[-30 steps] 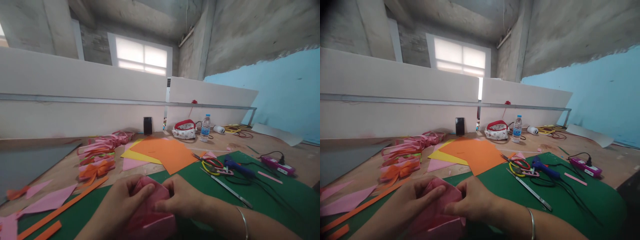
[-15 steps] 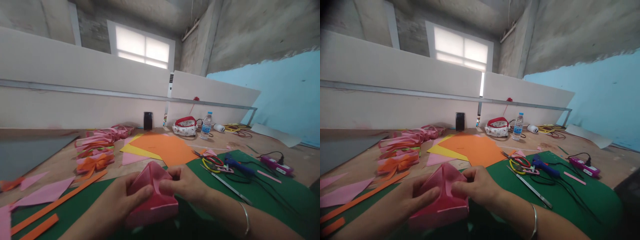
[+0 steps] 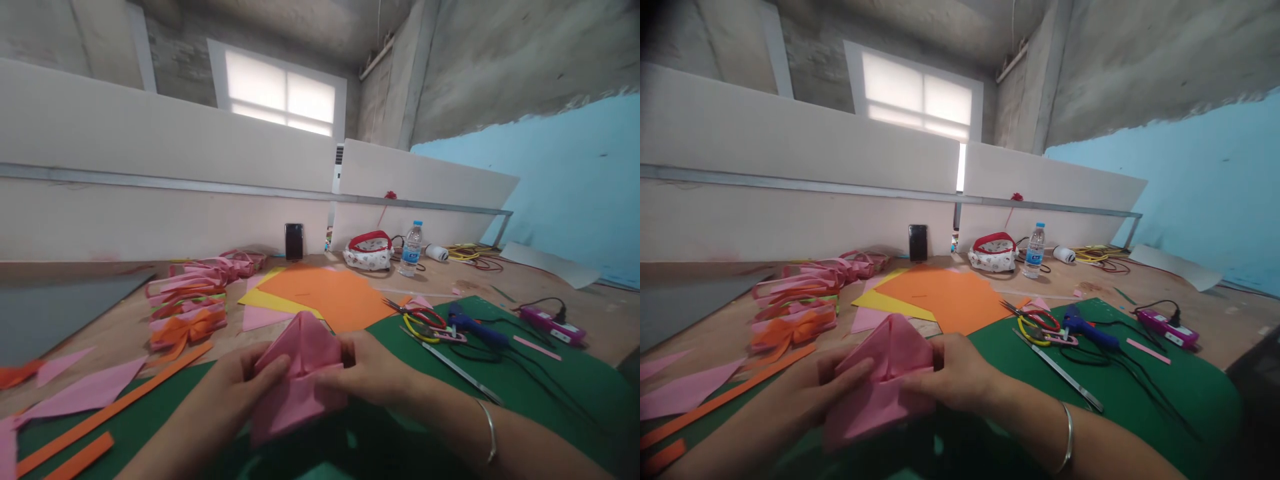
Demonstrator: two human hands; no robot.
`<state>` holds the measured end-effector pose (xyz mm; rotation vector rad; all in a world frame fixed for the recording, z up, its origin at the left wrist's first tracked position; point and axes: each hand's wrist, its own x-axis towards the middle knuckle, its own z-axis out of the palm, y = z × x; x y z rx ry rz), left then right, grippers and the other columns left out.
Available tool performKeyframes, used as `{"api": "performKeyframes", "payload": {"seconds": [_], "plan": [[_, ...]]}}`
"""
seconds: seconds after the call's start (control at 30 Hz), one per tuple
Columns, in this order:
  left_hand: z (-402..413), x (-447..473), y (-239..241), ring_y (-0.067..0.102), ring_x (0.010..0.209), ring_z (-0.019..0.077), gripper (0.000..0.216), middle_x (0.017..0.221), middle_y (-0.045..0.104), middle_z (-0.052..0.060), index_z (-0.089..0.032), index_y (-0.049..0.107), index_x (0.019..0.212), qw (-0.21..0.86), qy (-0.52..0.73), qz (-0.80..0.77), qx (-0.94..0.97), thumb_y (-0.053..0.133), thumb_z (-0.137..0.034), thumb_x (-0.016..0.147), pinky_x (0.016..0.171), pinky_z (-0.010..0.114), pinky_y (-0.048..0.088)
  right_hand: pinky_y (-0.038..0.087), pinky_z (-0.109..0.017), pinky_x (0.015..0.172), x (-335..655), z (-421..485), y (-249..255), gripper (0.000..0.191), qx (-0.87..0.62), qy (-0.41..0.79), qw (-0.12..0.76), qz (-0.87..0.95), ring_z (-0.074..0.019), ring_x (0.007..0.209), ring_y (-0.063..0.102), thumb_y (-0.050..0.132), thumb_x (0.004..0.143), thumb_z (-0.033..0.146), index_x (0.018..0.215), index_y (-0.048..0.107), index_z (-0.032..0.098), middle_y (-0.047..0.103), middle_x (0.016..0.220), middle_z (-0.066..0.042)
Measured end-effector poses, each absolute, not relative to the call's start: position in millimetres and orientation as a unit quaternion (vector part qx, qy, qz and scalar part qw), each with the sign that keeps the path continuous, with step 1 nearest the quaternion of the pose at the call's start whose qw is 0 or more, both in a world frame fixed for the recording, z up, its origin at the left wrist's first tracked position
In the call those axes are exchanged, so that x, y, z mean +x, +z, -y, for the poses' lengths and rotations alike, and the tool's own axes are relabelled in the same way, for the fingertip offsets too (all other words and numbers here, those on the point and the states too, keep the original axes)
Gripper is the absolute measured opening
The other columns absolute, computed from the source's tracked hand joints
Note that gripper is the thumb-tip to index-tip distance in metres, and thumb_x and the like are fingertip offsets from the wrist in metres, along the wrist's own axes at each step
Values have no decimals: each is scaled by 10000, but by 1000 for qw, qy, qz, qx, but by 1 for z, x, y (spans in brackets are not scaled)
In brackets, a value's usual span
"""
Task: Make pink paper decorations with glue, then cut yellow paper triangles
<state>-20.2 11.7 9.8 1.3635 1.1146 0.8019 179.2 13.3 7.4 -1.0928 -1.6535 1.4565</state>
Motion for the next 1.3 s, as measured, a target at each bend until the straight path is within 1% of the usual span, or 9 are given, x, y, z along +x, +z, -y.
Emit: {"api": "performKeyframes", "payload": {"seconds": [0.17, 0.27, 0.43, 0.53, 0.63, 0.77, 0.97, 1.1, 1.3], "plan": [[-3, -13, 19, 608, 569, 113, 497, 664, 651, -34, -245, 619, 1066, 650, 360, -495, 450, 732, -518, 666, 509, 212, 544, 393, -192, 574, 180, -19, 9, 127, -439, 573, 366, 588, -88, 615, 507, 647, 704, 179, 808, 655, 107, 575, 684, 8], [1, -9, 21, 565, 512, 90, 383, 667, 648, -22, -229, 632, 1045, 653, 365, -518, 414, 718, -418, 723, 451, 189, 536, 378, -179, 537, 180, -22, 6, 170, -445, 578, 360, 582, -77, 587, 496, 672, 740, 265, 793, 633, 108, 567, 674, 9], [-1, -6, 19, 648, 576, 120, 222, 784, 712, 9, -246, 629, 1019, 648, 391, -530, 381, 631, -266, 798, 460, 206, 548, 333, -178, 405, 179, -20, 1, 327, -473, 578, 352, 565, -64, 429, 438, 570, 848, 478, 839, 571, 152, 522, 599, 39], [-4, -4, 16, 676, 599, 148, 205, 740, 715, 7, -227, 625, 1007, 646, 404, -526, 378, 598, -218, 804, 501, 251, 577, 368, -190, 418, 177, -18, 1, 313, -484, 585, 349, 549, -69, 432, 461, 557, 864, 474, 890, 575, 162, 546, 630, 32], [-6, -4, 14, 669, 591, 133, 212, 680, 701, -16, -208, 630, 993, 634, 426, -515, 389, 594, -177, 786, 546, 231, 571, 385, -188, 467, 173, -15, 2, 273, -488, 596, 356, 529, -68, 497, 485, 552, 877, 432, 931, 599, 169, 576, 709, 18], [-6, -4, 12, 641, 586, 119, 236, 630, 675, -39, -210, 640, 1003, 609, 444, -509, 416, 609, -208, 769, 530, 180, 533, 436, -223, 526, 170, -15, 0, 292, -452, 657, 365, 481, -91, 549, 529, 606, 833, 429, 962, 625, 168, 600, 725, 8], [-8, -5, 4, 695, 689, 192, 386, 788, 707, 29, -189, 630, 1017, 619, 421, -515, 417, 666, -460, 744, 681, 315, 577, 392, -200, 525, 171, -17, -2, 283, -414, 619, 411, 526, -83, 563, 515, 672, 778, 401, 879, 634, 139, 590, 704, 10], [-10, -6, 0, 684, 667, 183, 359, 783, 708, 40, -167, 649, 959, 628, 414, -502, 428, 707, -422, 714, 649, 285, 561, 379, -198, 529, 172, -17, -2, 265, -413, 581, 424, 558, -79, 570, 469, 649, 794, 377, 845, 630, 118, 545, 682, 16], [-5, -5, 1, 654, 633, 164, 378, 642, 652, -6, -163, 666, 855, 631, 413, -483, 445, 725, -489, 674, 566, 219, 525, 352, -199, 527, 170, -17, -5, 310, -408, 578, 436, 556, -78, 563, 448, 640, 785, 429, 857, 635, 127, 548, 684, 19]]}}
